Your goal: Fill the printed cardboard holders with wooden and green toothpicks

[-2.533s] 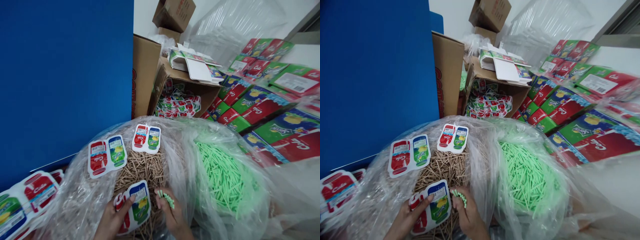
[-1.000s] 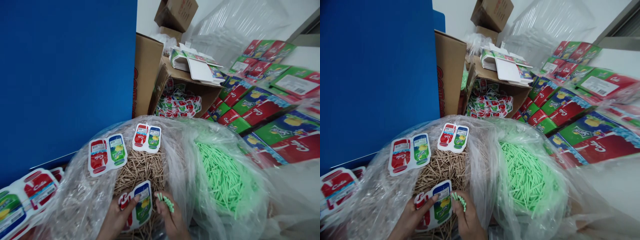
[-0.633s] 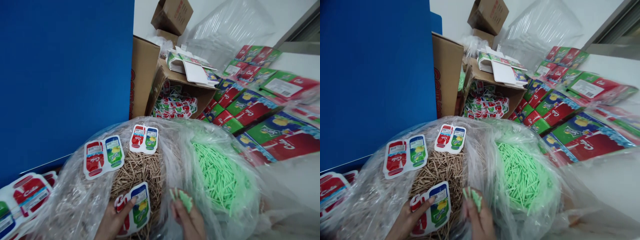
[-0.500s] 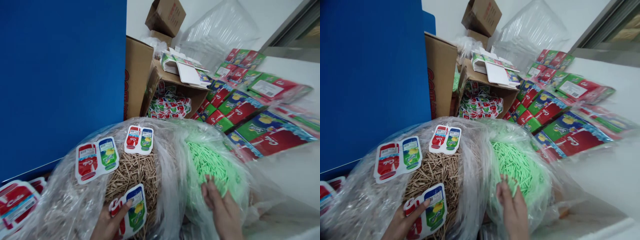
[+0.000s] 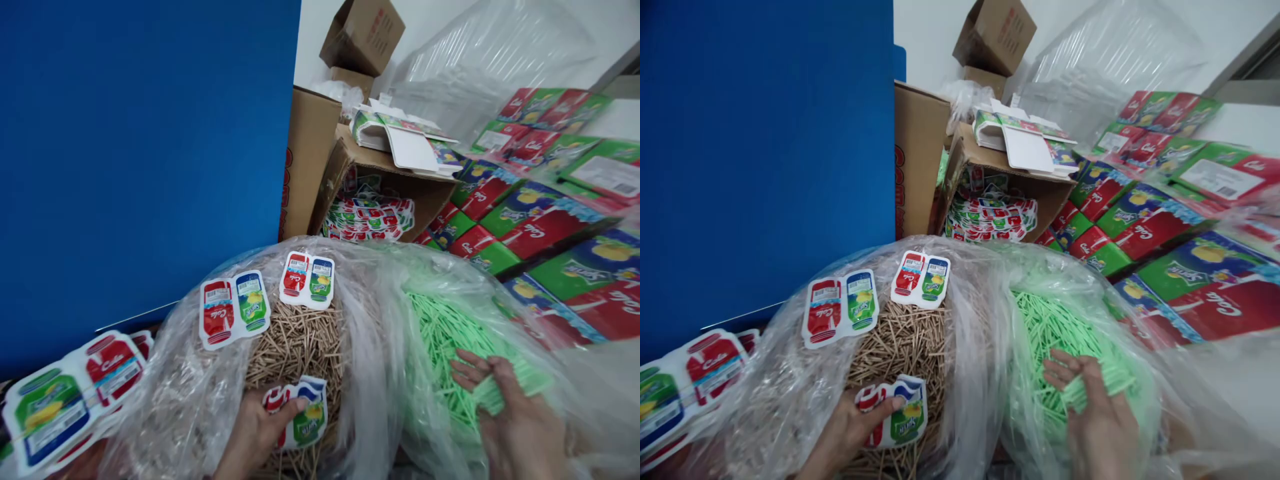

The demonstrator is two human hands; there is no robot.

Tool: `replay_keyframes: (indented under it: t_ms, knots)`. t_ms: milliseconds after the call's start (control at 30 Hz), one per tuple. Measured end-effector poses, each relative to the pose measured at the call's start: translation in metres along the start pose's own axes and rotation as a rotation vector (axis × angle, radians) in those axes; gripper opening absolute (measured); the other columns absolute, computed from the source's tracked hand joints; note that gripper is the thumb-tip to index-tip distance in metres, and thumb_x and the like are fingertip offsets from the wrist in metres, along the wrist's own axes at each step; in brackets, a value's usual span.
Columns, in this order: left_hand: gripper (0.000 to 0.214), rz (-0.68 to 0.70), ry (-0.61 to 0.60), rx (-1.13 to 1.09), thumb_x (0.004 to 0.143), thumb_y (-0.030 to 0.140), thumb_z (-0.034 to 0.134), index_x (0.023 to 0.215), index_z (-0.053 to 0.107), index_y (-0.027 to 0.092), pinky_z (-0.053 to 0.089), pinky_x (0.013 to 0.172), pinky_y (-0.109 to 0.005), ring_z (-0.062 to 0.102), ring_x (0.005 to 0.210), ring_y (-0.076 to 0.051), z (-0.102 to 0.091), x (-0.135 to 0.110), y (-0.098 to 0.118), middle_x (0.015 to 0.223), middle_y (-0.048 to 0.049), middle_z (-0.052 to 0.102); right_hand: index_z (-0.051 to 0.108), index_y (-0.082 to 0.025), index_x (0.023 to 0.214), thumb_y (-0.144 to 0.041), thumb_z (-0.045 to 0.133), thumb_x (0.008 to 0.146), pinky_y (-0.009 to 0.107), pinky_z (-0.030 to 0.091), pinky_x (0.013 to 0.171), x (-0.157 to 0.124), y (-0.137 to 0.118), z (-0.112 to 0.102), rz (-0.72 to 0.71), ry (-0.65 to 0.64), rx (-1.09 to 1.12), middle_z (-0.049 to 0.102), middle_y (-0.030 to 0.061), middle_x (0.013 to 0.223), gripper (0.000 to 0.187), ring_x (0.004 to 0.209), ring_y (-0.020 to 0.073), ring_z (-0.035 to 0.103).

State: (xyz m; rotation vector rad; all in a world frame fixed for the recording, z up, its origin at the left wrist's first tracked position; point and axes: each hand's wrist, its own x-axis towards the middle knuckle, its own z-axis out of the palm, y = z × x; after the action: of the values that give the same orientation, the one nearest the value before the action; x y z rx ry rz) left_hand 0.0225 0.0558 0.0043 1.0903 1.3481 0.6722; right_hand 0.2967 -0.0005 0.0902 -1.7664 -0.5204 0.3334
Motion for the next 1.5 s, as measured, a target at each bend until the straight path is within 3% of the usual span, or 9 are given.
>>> replay_keyframes:
  t_ms: [100,200,333,667,967,1100,1233,1367,1500]
  knots:
    - [0.021,0.019,0.008,0.046,0.060,0.035,0.070,0.057,0.063,0.015,0.044,0.049,-0.024,0.058,0.052,-0.018,0.003,0.002,-0.003,0.051,0.0005,0.063,0.056,-0.020,0.079,-0.047,0.064,0.068,0.038,0.053,0.059,-0.041,-0.014,0.039,0.304,-0.209,0.339,0.072,0.0074,0.074,0.030,0.061,0.0237,0.067]
    - [0.020,0.136,-0.001,0.165,0.064,0.033,0.069,0.057,0.062,0.016,0.041,0.049,-0.022,0.055,0.051,-0.016,0.005,0.003,-0.004,0.051,0.0019,0.060,0.061,-0.018,0.081,-0.051,0.066,0.068,0.041,0.053,0.074,-0.079,-0.015,0.077,0.421,-0.534,0.518,0.073,0.0099,0.086,0.036,0.077,0.0256,0.069]
    - [0.017,0.342,-0.033,0.414,0.072,0.027,0.065,0.059,0.064,0.016,0.040,0.053,-0.022,0.056,0.056,-0.016,0.006,0.000,0.001,0.059,0.0004,0.061,0.064,-0.017,0.089,-0.050,0.057,0.079,0.040,0.045,0.091,-0.093,-0.006,0.100,0.361,-0.752,0.452,0.071,0.0106,0.100,0.036,0.093,0.0243,0.066]
    - [0.017,0.684,-0.109,0.599,0.077,0.012,0.057,0.063,0.066,0.017,0.043,0.060,-0.023,0.059,0.063,-0.017,0.024,-0.007,0.007,0.065,-0.0028,0.063,0.056,-0.015,0.100,-0.058,0.044,0.083,0.044,0.044,0.088,-0.081,0.011,0.102,0.198,-0.894,0.106,0.069,0.0151,0.099,0.048,0.087,0.0251,0.067]
    - [0.020,0.230,-0.312,0.202,0.074,0.035,0.064,0.070,0.065,0.015,0.043,0.058,-0.022,0.057,0.064,-0.017,0.002,-0.005,0.025,0.070,-0.0010,0.063,0.062,-0.019,0.091,-0.050,0.038,0.090,0.038,0.045,0.087,-0.076,0.022,0.082,0.070,-1.142,0.245,0.069,0.0087,0.099,0.039,0.096,0.0225,0.062]
    - [0.019,0.368,-0.339,0.355,0.077,0.034,0.062,0.073,0.071,0.018,0.043,0.067,-0.025,0.058,0.073,-0.019,-0.003,-0.003,0.028,0.076,-0.0032,0.068,0.054,-0.025,0.107,-0.041,0.045,0.090,0.038,0.045,0.091,-0.078,0.022,0.071,-0.060,-1.175,0.256,0.059,0.0077,0.120,0.025,0.107,0.0209,0.058]
    - [0.020,0.406,-0.330,0.381,0.078,0.034,0.061,0.082,0.074,0.020,0.044,0.065,-0.025,0.060,0.073,-0.019,-0.004,-0.005,0.028,0.078,-0.0050,0.070,0.021,-0.033,0.138,-0.037,0.033,0.094,0.041,0.042,0.097,-0.079,0.024,0.062,-0.364,-1.024,0.229,0.040,0.0079,0.141,0.046,0.120,0.0209,0.049]
    - [0.018,0.409,-0.324,0.323,0.079,0.032,0.062,0.081,0.073,0.018,0.045,0.071,-0.024,0.062,0.079,-0.019,-0.006,-0.007,0.027,0.082,-0.0052,0.070,0.037,-0.028,0.135,-0.023,0.038,0.093,0.036,0.037,0.104,-0.076,0.026,0.055,-0.757,-1.112,-0.092,0.050,0.0057,0.134,0.042,0.126,0.0202,0.041]
    - [0.017,0.430,-0.339,0.310,0.079,0.032,0.063,0.075,0.073,0.018,0.045,0.071,-0.023,0.063,0.079,-0.018,-0.009,-0.008,0.028,0.081,-0.0042,0.072,0.051,-0.024,0.120,-0.020,0.043,0.091,0.037,0.042,0.099,-0.072,0.020,0.055,-0.835,-1.027,-0.129,0.058,0.0074,0.123,0.031,0.119,0.0204,0.048]
